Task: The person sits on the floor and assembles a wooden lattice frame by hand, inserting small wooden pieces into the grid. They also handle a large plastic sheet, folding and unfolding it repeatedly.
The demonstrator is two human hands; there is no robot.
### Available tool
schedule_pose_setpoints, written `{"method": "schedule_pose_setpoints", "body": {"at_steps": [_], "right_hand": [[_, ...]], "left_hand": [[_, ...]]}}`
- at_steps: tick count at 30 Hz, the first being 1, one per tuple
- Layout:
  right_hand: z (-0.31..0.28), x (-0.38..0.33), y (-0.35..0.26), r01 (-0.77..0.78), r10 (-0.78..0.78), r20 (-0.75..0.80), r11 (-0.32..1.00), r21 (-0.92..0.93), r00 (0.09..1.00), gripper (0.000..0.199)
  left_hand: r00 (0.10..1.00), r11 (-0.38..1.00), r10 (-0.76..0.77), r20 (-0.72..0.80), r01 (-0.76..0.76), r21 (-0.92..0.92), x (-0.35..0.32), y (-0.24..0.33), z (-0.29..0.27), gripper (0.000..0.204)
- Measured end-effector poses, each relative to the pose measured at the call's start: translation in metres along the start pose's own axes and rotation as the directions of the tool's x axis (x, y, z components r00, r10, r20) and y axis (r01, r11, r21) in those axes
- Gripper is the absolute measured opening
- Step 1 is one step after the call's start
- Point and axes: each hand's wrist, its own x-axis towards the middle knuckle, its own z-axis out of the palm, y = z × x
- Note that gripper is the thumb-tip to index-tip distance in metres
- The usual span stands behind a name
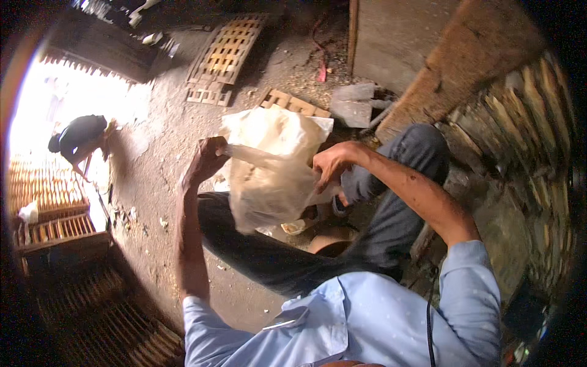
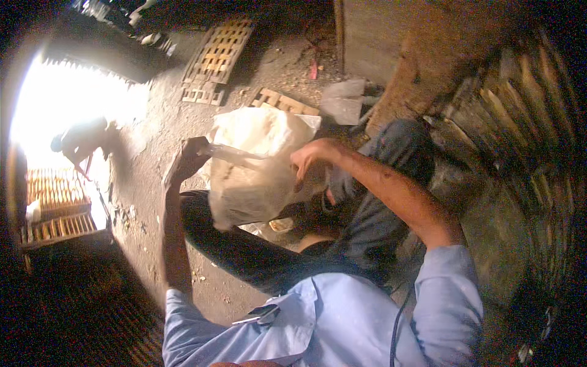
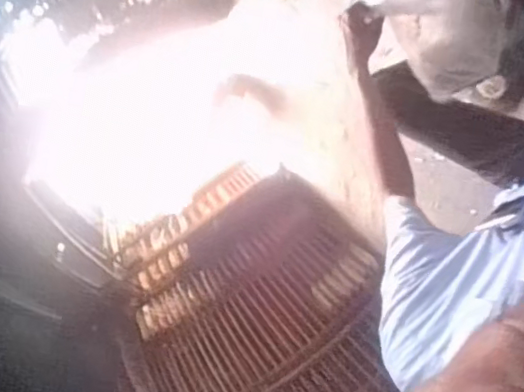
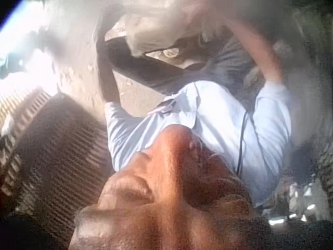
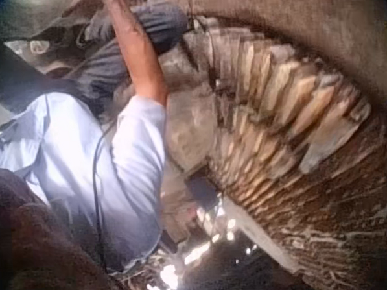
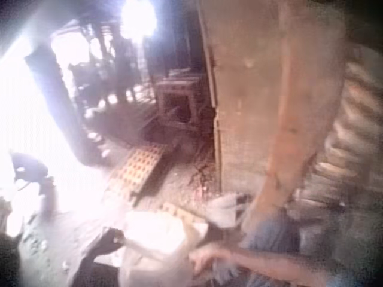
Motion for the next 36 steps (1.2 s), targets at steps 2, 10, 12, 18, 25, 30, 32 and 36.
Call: {"method": "schedule_pose_setpoints", "body": {"at_steps": [2,10,12,18,25,30,32,36], "right_hand": [[-0.025,0.011,0.017,-0.025,0.032,-0.006,0.895,0.445,0.999,0.044],[-0.078,0.086,0.163,-0.451,0.482,-0.758,0.848,0.279,0.439,0.036],[-0.065,0.104,0.198,-0.475,0.521,-0.71,0.83,0.292,0.473,0.04],[-0.046,0.145,0.233,-0.56,0.566,-0.682,0.784,0.269,0.463,0.045],[-0.086,0.129,0.207,-0.642,0.666,-0.469,0.728,0.241,0.58,0.059],[-0.076,0.11,0.2,-0.118,0.523,-0.493,0.76,0.639,0.695,0.04],[-0.081,0.11,0.178,-0.028,0.51,-0.527,0.736,0.676,0.68,0.037],[-0.123,0.085,0.115,-0.074,0.405,-0.651,0.878,0.474,0.642,0.038]], "left_hand": [[0.996,0.999,0.039,-0.083,-0.038,0.007,-0.005,-0.055,-0.012,0.015],[0.954,0.959,-0.282,-0.105,0.276,-0.066,-0.048,-0.125,0.077,0.043],[0.901,0.803,-0.422,0.103,0.424,-0.419,-0.051,-0.11,0.124,0.042],[0.689,0.736,-0.664,0.29,0.67,0.095,-0.016,-0.074,0.27,0.123],[0.887,0.835,-0.415,0.2,0.459,-0.304,-0.065,-0.104,0.292,0.088],[0.867,0.78,-0.498,-0.015,0.44,-0.446,-0.103,-0.081,0.249,0.069],[0.833,0.766,-0.539,-0.122,0.425,-0.481,-0.119,-0.073,0.236,0.062],[0.73,0.837,-0.531,-0.43,0.373,-0.4,-0.133,-0.047,0.205,0.046]]}}
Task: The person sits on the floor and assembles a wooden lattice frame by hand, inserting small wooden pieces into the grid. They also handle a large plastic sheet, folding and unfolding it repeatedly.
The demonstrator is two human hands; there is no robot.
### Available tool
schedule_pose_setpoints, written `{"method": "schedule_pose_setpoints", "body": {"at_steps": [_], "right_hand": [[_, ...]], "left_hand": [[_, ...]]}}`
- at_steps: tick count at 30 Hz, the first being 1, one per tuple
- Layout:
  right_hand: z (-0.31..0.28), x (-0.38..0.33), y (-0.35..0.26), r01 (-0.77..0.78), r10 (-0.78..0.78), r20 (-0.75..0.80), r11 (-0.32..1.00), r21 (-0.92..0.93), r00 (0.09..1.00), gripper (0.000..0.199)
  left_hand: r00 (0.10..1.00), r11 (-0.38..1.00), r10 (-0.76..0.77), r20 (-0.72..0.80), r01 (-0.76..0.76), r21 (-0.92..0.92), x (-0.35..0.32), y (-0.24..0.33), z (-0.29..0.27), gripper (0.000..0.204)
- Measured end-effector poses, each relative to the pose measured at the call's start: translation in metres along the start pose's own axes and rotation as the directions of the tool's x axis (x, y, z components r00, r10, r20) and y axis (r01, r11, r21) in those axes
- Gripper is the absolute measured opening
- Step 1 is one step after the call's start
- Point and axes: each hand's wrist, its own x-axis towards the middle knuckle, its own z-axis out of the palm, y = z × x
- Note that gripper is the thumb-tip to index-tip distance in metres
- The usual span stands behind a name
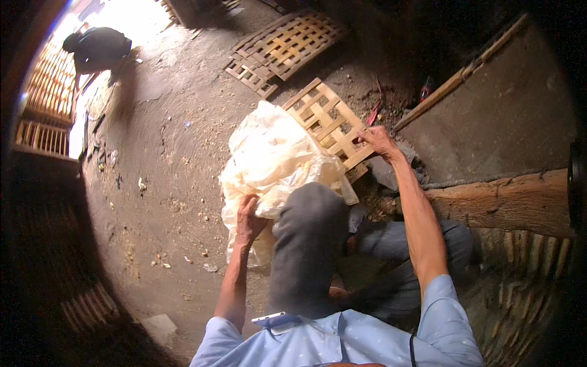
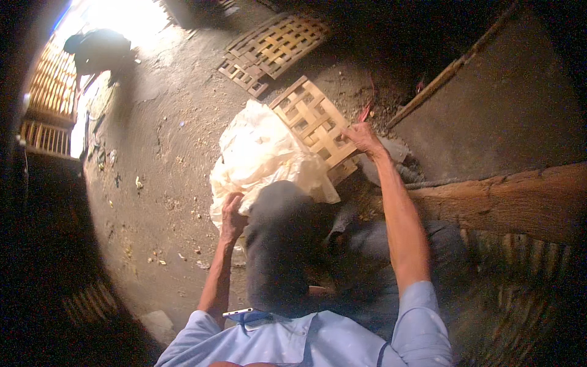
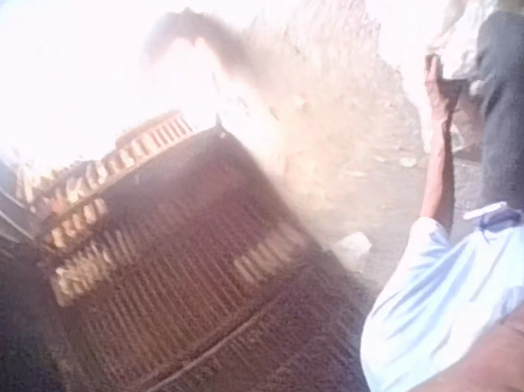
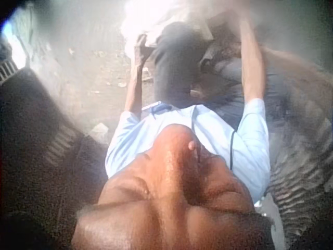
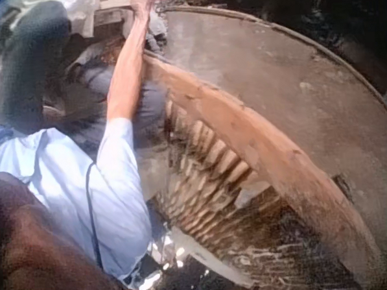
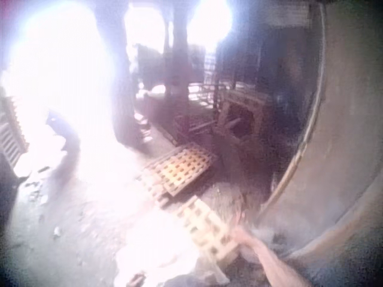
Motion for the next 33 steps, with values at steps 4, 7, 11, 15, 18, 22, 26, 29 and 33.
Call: {"method": "schedule_pose_setpoints", "body": {"at_steps": [4,7,11,15,18,22,26,29,33], "right_hand": [[-0.081,-0.035,-0.094,0.286,-0.288,-0.048,0.958,-0.032,0.957,0.034],[-0.124,-0.097,-0.199,0.322,-0.369,-0.142,0.906,-0.275,0.919,0.042],[-0.162,-0.169,-0.271,0.425,-0.608,-0.173,0.704,-0.57,0.775,0.046],[-0.186,-0.219,-0.283,0.4,-0.688,-0.256,0.639,-0.657,0.679,0.048],[-0.193,-0.254,-0.286,0.31,-0.688,-0.365,0.651,-0.693,0.627,0.049],[-0.188,-0.283,-0.306,0.281,-0.731,-0.378,0.604,-0.746,0.568,0.048],[-0.162,-0.294,-0.34,0.312,-0.698,-0.454,0.68,-0.664,0.555,0.041],[-0.157,-0.309,-0.353,0.36,-0.64,-0.504,0.756,-0.546,0.58,0.038],[-0.149,-0.33,-0.357,0.679,-0.635,-0.253,0.716,0.161,0.73,0.058]], "left_hand": [[1.0,1.0,0.001,-0.014,-0.002,-0.022,-0.03,-0.005,-0.014,0.051],[0.999,0.998,0.039,0.033,-0.041,0.055,-0.062,-0.045,0.007,0.052],[0.949,0.947,0.307,0.068,-0.312,0.076,-0.089,-0.097,0.079,0.048],[0.811,0.976,-0.111,0.574,-0.021,0.219,-0.04,-0.033,0.063,0.071],[0.973,0.967,0.229,0.029,-0.224,-0.12,0.014,0.041,0.025,0.058],[0.958,0.932,0.287,-0.008,-0.281,-0.23,0.073,0.201,-0.039,0.05],[0.83,0.814,0.553,-0.071,-0.556,-0.168,0.082,0.323,-0.051,0.109],[0.843,0.856,0.512,-0.166,-0.516,0.019,0.089,0.374,-0.033,0.095],[0.659,0.759,0.464,-0.592,-0.64,-0.118,0.133,0.342,-0.024,0.072]]}}
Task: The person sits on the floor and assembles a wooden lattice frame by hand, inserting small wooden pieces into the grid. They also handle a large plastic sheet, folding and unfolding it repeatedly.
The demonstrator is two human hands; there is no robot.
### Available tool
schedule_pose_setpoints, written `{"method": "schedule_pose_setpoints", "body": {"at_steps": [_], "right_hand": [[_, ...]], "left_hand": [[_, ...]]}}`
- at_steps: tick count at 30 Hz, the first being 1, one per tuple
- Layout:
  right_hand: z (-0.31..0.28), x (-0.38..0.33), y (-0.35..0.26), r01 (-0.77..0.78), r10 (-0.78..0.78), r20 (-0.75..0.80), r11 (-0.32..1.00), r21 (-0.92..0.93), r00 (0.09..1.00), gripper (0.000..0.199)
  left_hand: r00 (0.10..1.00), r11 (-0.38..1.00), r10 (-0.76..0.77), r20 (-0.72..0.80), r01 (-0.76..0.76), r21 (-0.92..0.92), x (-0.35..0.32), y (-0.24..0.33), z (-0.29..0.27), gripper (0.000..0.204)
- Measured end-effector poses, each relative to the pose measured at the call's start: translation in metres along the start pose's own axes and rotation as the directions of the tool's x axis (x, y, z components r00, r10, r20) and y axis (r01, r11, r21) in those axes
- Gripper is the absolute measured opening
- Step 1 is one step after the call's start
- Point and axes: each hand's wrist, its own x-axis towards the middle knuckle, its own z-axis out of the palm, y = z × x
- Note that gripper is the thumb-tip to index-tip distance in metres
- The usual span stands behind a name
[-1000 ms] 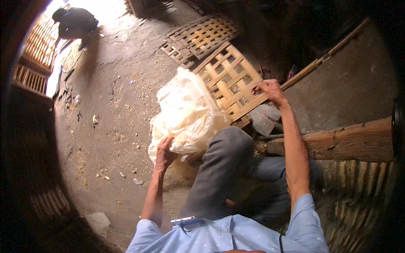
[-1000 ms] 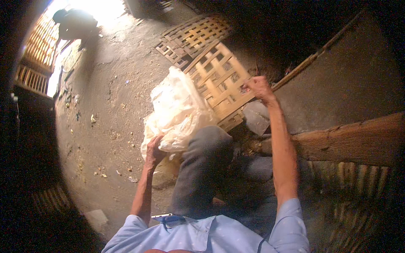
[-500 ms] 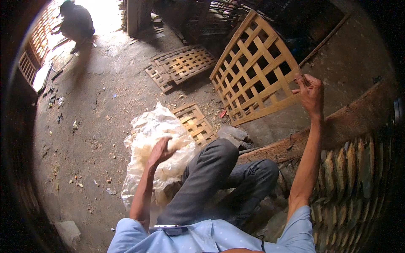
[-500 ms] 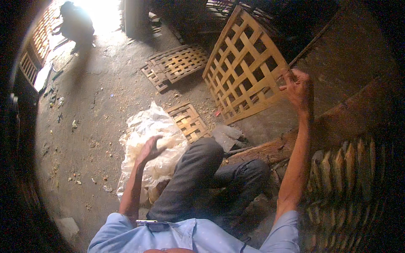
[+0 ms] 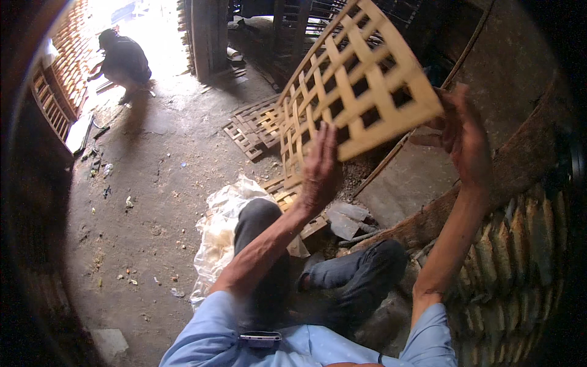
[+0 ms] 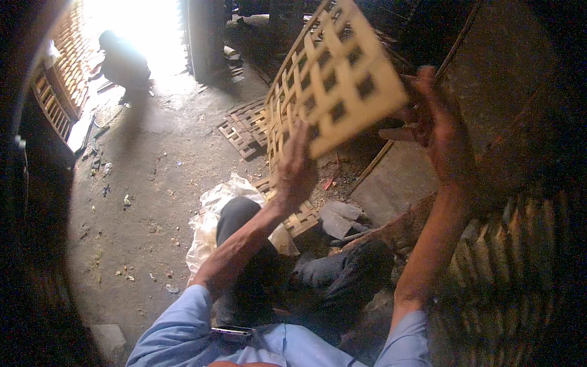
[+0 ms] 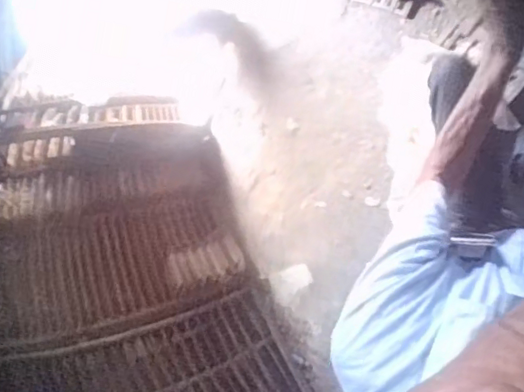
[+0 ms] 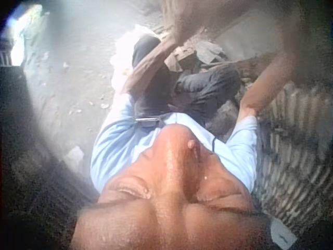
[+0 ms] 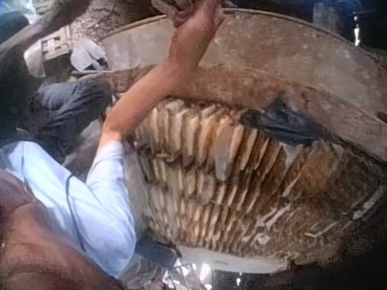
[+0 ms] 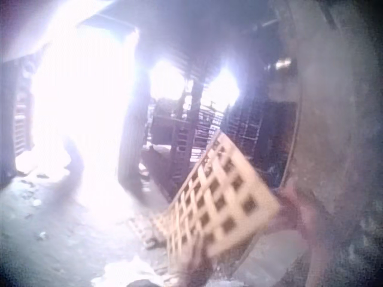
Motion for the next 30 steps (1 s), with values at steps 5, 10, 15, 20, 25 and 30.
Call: {"method": "schedule_pose_setpoints", "body": {"at_steps": [5,10,15,20,25,30], "right_hand": [[-0.012,-0.01,0.104,-0.02,-0.055,-0.13,0.856,-0.517,0.99,0.07],[0.013,-0.094,0.276,-0.539,0.37,-0.544,0.821,-0.188,0.753,0.093],[0.055,-0.129,0.261,-0.174,0.306,0.079,0.297,0.939,0.949,0.091],[0.073,-0.114,0.227,-0.298,0.549,-0.338,0.766,0.569,0.765,0.066],[0.057,-0.115,0.209,-0.396,0.481,-0.512,0.877,0.273,0.712,0.069],[0.056,-0.116,0.188,-0.38,0.326,-0.614,0.924,0.047,0.719,0.054]], "left_hand": [[0.83,0.775,-0.524,-0.19,0.372,-0.512,0.012,-0.065,-0.053,0.028],[0.496,0.107,-0.862,0.105,0.379,-0.919,-0.034,-0.112,-0.095,0.052],[0.568,0.026,-0.808,0.156,0.299,-0.954,-0.083,-0.127,-0.09,0.051],[0.577,-0.122,-0.763,0.293,0.317,-0.941,-0.091,-0.095,-0.075,0.053],[0.562,-0.254,-0.638,0.526,0.492,-0.833,-0.103,-0.102,-0.068,0.051],[0.424,-0.182,-0.548,0.721,0.781,-0.597,-0.132,-0.068,-0.046,0.058]]}}
